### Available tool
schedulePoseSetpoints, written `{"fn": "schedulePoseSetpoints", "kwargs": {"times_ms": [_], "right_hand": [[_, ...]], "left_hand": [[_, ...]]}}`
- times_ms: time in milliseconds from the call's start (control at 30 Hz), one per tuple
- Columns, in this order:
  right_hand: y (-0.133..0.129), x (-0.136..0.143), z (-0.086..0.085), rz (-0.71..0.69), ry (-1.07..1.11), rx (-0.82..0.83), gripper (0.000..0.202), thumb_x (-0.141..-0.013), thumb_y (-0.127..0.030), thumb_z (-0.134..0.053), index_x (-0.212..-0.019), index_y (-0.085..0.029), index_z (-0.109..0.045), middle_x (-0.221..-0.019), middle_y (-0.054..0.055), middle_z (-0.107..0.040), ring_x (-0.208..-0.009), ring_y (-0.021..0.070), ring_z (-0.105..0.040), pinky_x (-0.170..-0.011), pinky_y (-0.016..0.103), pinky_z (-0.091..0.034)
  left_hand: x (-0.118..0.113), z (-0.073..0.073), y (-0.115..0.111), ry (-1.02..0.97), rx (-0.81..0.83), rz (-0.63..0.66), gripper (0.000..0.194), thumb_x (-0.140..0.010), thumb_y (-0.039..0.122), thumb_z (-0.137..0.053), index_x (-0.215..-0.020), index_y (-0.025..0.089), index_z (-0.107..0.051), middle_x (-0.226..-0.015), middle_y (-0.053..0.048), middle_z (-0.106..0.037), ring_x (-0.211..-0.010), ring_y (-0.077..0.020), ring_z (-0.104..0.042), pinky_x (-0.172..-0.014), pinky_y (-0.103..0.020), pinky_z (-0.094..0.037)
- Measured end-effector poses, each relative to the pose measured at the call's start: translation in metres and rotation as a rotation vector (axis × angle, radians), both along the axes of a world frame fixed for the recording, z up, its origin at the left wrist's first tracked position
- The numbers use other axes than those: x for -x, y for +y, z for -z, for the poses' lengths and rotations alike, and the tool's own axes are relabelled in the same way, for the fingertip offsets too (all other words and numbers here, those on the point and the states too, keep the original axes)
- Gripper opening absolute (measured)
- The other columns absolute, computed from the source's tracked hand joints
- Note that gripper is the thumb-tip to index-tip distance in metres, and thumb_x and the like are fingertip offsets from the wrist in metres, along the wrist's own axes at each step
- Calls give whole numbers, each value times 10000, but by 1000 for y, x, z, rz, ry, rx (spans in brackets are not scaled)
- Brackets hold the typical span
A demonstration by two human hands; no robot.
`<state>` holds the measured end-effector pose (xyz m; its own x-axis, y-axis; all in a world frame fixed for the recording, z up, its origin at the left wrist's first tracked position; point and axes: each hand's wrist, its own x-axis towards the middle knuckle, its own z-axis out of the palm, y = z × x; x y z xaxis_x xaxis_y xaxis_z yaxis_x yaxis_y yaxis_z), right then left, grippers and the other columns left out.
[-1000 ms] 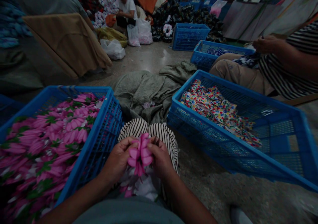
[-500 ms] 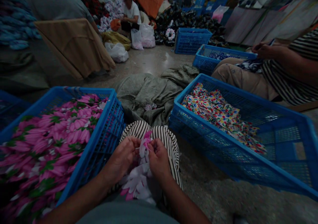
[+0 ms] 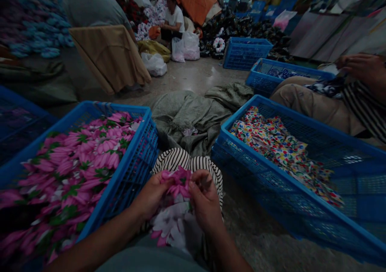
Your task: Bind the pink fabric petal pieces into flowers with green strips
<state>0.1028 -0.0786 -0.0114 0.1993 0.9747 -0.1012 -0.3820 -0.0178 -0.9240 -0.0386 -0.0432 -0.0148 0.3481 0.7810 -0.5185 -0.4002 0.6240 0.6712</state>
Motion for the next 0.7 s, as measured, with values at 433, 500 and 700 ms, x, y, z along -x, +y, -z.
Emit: {"fn": "schedulePoseSetpoints", "kwargs": {"times_ms": [433, 500, 700], "right_hand": [[-7, 19, 2, -278, 657, 144, 177, -687, -246, -668, -697, -197, -498, -381, -129, -311, -294, 11, -106, -323, 148, -346], [-4, 17, -4, -216, 657, 115, 192, -663, -235, -685, -682, -197, -498, -383, -124, -331, -292, 14, -123, -304, 141, -311], [4, 28, -4, -358, 677, 290, 189, -663, -221, -690, -682, -183, -506, -383, -124, -348, -292, 7, -126, -320, 142, -318]], "left_hand": [[2, -37, 16, -753, 224, 203, 355, -864, 360, -373, -782, 140, -640, -727, -55, -697, -731, -179, -646, -725, -297, -464], [-5, -35, 14, -728, 248, 308, 424, -868, 392, -343, -846, 101, -650, -732, -82, -698, -752, -197, -646, -771, -318, -448], [-3, -38, 8, -639, 159, 222, 365, -849, 392, -390, -824, 157, -668, -731, -44, -707, -745, -176, -650, -781, -325, -457]]}}
